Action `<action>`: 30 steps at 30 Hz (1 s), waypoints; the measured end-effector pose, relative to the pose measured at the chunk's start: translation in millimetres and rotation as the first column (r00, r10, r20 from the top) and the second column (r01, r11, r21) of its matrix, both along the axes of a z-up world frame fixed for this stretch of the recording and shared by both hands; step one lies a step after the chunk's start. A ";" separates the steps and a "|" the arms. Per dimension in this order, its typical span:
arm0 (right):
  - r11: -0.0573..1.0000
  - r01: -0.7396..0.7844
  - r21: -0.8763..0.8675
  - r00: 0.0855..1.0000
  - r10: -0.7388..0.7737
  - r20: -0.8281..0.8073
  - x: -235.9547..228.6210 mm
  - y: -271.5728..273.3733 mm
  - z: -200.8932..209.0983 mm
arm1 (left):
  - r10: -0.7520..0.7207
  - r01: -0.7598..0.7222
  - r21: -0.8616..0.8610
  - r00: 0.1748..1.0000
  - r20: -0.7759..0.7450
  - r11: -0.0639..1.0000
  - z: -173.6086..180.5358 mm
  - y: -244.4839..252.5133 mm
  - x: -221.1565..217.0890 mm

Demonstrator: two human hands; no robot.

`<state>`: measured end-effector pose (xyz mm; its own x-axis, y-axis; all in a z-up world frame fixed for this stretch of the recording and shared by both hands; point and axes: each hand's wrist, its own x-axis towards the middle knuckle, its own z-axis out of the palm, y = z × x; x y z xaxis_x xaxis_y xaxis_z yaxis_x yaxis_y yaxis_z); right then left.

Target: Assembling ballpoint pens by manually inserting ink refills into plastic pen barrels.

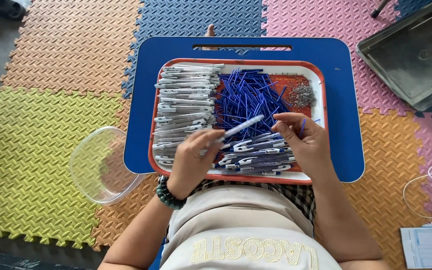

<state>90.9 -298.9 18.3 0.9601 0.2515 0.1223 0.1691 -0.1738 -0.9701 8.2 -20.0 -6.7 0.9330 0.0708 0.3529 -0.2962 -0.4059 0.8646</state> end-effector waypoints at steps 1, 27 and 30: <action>1.000 0.013 -0.012 1.000 -0.012 0.015 1.5 -2.8 -2.2 | 0.045 -0.055 0.122 0.995 0.084 0.991 -5.3 11.1 7.0; 0.476 0.080 -0.876 0.853 0.422 0.307 15.3 -23.2 -43.4 | 0.007 -0.116 0.559 0.981 0.193 0.821 -48.6 -12.4 31.9; 0.456 0.063 -0.888 0.863 0.422 0.278 19.4 -29.2 -57.1 | -0.035 -0.037 0.555 0.992 0.118 0.831 -47.5 -16.4 23.6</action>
<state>110.2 -328.0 -38.7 0.7831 0.6156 0.0888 0.6214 -0.7681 -0.1546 31.8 -36.4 -54.2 0.8817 -0.1697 0.4403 -0.3807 -0.8072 0.4511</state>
